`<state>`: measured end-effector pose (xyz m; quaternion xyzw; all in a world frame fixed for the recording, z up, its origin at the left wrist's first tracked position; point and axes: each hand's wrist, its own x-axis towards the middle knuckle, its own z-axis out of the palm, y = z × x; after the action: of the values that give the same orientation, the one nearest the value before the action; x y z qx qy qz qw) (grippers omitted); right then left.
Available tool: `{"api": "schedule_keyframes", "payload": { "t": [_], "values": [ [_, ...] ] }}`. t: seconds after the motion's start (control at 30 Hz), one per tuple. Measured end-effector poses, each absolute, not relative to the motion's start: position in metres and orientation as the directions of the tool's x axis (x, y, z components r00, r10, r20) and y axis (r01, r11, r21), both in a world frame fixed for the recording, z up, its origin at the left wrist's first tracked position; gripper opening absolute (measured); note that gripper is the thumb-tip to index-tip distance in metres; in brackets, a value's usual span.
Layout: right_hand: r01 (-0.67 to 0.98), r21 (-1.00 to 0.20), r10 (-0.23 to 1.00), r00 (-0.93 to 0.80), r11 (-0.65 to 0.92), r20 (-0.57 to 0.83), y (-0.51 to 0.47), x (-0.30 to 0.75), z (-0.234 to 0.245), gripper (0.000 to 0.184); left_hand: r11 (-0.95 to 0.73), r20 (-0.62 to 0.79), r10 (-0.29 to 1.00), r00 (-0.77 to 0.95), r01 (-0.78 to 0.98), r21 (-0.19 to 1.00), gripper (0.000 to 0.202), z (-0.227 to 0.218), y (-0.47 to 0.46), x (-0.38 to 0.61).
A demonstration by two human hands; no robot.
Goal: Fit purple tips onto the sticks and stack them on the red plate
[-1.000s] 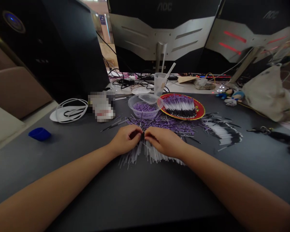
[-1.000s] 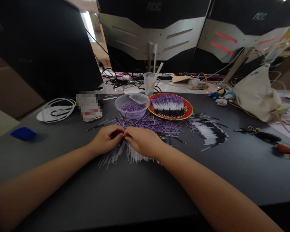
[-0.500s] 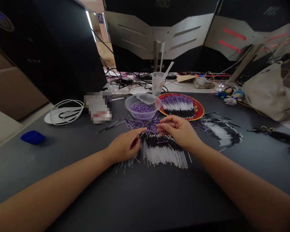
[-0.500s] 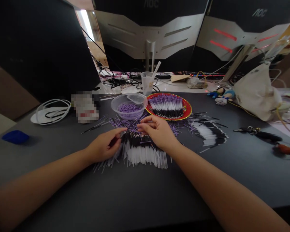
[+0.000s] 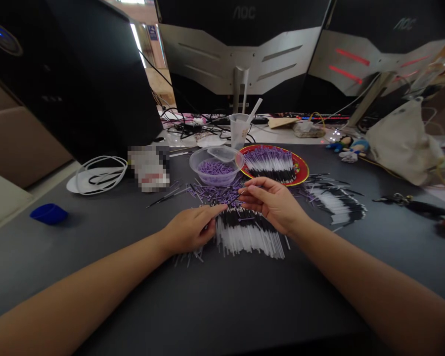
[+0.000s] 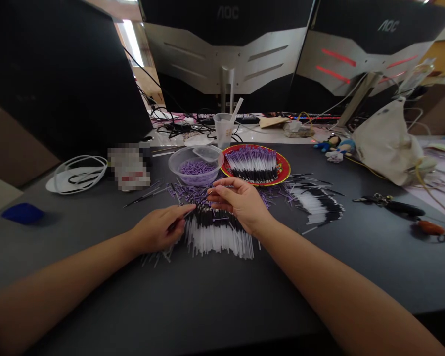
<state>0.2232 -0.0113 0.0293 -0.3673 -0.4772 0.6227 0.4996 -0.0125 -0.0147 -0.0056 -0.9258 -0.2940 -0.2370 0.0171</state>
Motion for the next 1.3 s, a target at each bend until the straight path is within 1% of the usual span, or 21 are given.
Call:
{"api": "schedule_keyframes", "payload": {
  "t": [0.13,0.27,0.57,0.83,0.93,1.0,1.07,1.13,1.17,1.23,1.3],
  "values": [
    [-0.295,-0.954,0.972,-0.237,-0.060,0.013,-0.012,0.224,0.028,0.019,-0.831,0.461,0.528,0.714,0.545,0.108,0.045,-0.004,-0.016,-0.012],
    [-0.275,-0.958,0.969,-0.246,-0.084,-0.014,-0.012,0.224,0.026,0.021,-0.843,0.464,0.510,0.724,0.529,0.102,0.044,-0.003,-0.016,-0.012],
    [-0.317,-0.940,0.961,-0.274,-0.129,-0.040,-0.011,0.224,0.026,0.019,-0.838,0.455,0.517,0.725,0.537,0.096,0.044,-0.005,-0.017,-0.014],
    [-0.261,-0.951,0.950,-0.302,-0.164,-0.082,-0.014,0.221,0.022,0.021,-0.825,0.463,0.538,0.704,0.551,0.121,0.048,-0.006,-0.016,-0.015],
    [-0.196,-0.966,0.934,-0.346,-0.167,-0.092,-0.018,0.215,0.019,0.021,-0.828,0.471,0.535,0.701,0.547,0.125,0.050,-0.007,-0.018,-0.013],
    [-0.111,-0.984,0.908,-0.410,-0.140,-0.083,-0.021,0.212,0.017,0.022,-0.837,0.475,0.518,0.711,0.535,0.112,0.050,-0.007,-0.019,-0.012],
    [-0.026,-0.997,0.882,-0.468,-0.073,-0.052,-0.022,0.211,0.018,0.026,-0.848,0.483,0.493,0.723,0.523,0.082,0.048,-0.006,-0.019,-0.012],
    [0.035,-0.999,0.887,-0.463,0.014,-0.004,-0.020,0.213,0.020,0.032,-0.857,0.502,0.465,0.729,0.513,0.049,0.045,-0.005,-0.019,-0.013],
    [0.059,-0.997,0.900,-0.436,0.055,0.024,-0.019,0.215,0.022,0.031,-0.860,0.511,0.455,0.729,0.509,0.039,0.044,-0.005,-0.019,-0.013],
    [0.096,-0.989,0.924,-0.375,0.115,0.072,-0.014,0.220,0.025,0.021,-0.863,0.534,0.442,0.720,0.503,0.036,0.041,-0.004,-0.018,-0.014],
    [0.111,-0.984,0.934,-0.346,0.138,0.091,-0.010,0.225,0.028,0.013,-0.871,0.549,0.437,0.713,0.487,0.061,0.039,-0.003,-0.017,-0.014]
  ]
}}
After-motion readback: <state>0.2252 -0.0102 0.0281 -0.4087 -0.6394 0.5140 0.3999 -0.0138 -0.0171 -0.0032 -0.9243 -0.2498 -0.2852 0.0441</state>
